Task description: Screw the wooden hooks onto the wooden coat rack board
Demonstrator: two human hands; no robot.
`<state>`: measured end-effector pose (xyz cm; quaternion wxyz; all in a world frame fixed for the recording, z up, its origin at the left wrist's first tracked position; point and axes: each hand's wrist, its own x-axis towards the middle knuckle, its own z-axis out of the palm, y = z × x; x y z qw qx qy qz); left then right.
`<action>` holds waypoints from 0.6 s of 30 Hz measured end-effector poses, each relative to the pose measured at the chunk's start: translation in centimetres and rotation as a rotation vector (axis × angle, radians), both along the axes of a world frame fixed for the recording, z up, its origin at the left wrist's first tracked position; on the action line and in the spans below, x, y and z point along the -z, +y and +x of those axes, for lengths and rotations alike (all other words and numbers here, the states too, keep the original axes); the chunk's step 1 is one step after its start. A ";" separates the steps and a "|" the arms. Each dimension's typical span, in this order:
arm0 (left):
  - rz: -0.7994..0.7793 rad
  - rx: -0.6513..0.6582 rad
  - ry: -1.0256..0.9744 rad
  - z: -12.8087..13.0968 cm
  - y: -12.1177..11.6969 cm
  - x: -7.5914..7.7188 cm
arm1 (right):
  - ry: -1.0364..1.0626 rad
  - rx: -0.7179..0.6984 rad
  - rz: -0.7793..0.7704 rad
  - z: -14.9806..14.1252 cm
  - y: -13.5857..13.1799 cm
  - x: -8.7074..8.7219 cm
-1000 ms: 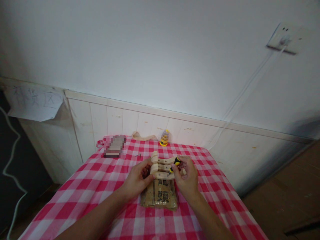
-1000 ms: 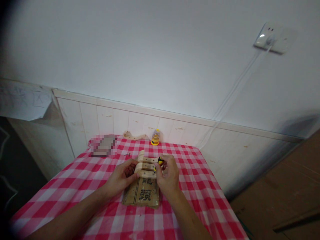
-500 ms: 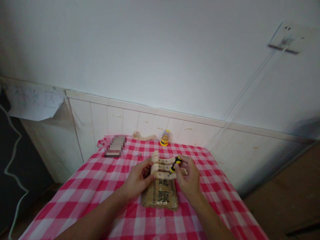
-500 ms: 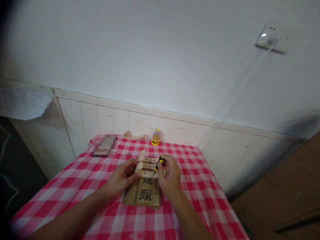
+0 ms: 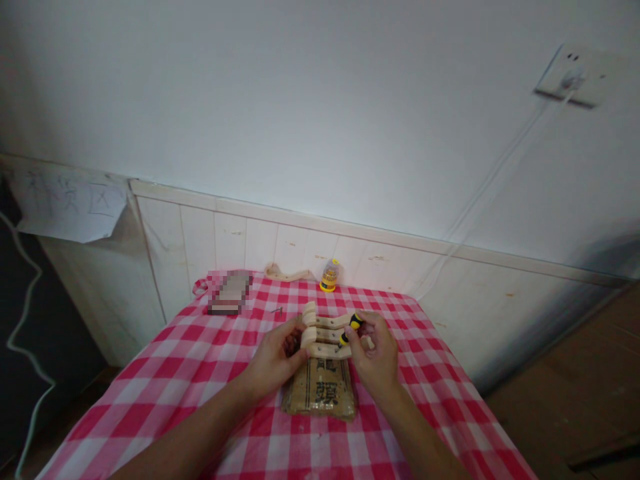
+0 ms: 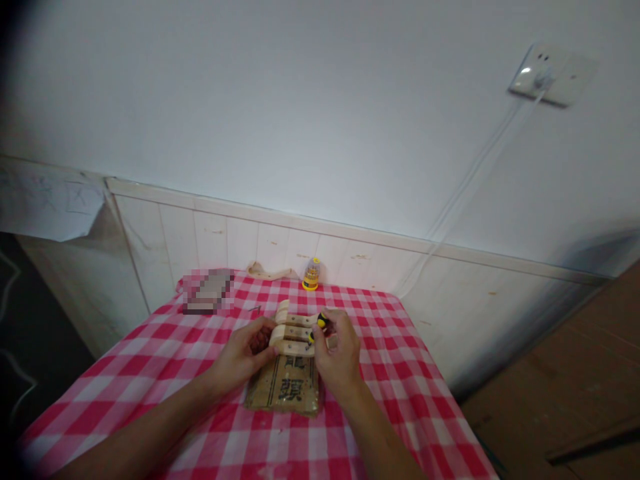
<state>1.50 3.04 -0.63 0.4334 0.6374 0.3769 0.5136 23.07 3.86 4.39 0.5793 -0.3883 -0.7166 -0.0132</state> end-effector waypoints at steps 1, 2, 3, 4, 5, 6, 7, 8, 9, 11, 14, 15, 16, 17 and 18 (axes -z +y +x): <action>-0.003 -0.001 0.006 0.0 0.0 0.0 | 0.000 0.002 0.001 0.0 0.0 0.0; -0.005 -0.002 0.006 0.0 0.0 -0.1 | 0.001 0.006 0.002 0.0 0.0 -0.1; -0.006 -0.001 0.000 0.0 0.0 -0.1 | 0.003 0.010 0.003 -0.1 0.0 -0.1; -0.006 0.000 -0.006 0.1 -0.1 -0.1 | 0.005 0.013 0.004 -0.1 0.0 -0.2; -0.006 -0.001 -0.009 0.1 -0.1 -0.2 | 0.005 0.015 0.006 -0.1 -0.1 -0.2; -0.004 -0.004 -0.008 0.1 -0.1 -0.2 | 0.005 0.016 0.010 -0.1 -0.1 -0.3; -0.004 -0.010 -0.003 0.2 -0.1 -0.2 | 0.003 0.016 0.015 -0.2 -0.1 -0.3; -0.007 -0.017 0.003 0.2 -0.1 -0.2 | 0.000 0.016 0.021 -0.2 -0.1 -0.4; -0.013 -0.022 0.006 0.2 -0.1 -0.2 | -0.004 0.015 0.026 -0.2 -0.1 -0.4; -0.023 -0.022 0.005 0.2 -0.1 -0.2 | -0.012 0.017 0.033 -0.2 -0.1 -0.4; -0.021 -0.026 0.023 0.1 0.0 0.0 | -0.019 0.022 0.040 -0.3 0.0 -0.3; -0.020 -0.029 0.032 0.1 0.0 0.0 | -0.020 0.022 0.043 -0.3 0.1 -0.2; -0.019 -0.032 0.035 0.1 0.0 0.1 | -0.020 0.021 0.046 -0.3 0.1 -0.2; -0.020 -0.034 0.033 0.1 0.0 0.1 | -0.019 0.019 0.049 -0.2 0.1 -0.1; -0.023 -0.034 0.028 0.1 0.0 0.1 | -0.018 0.017 0.051 -0.2 0.1 -0.1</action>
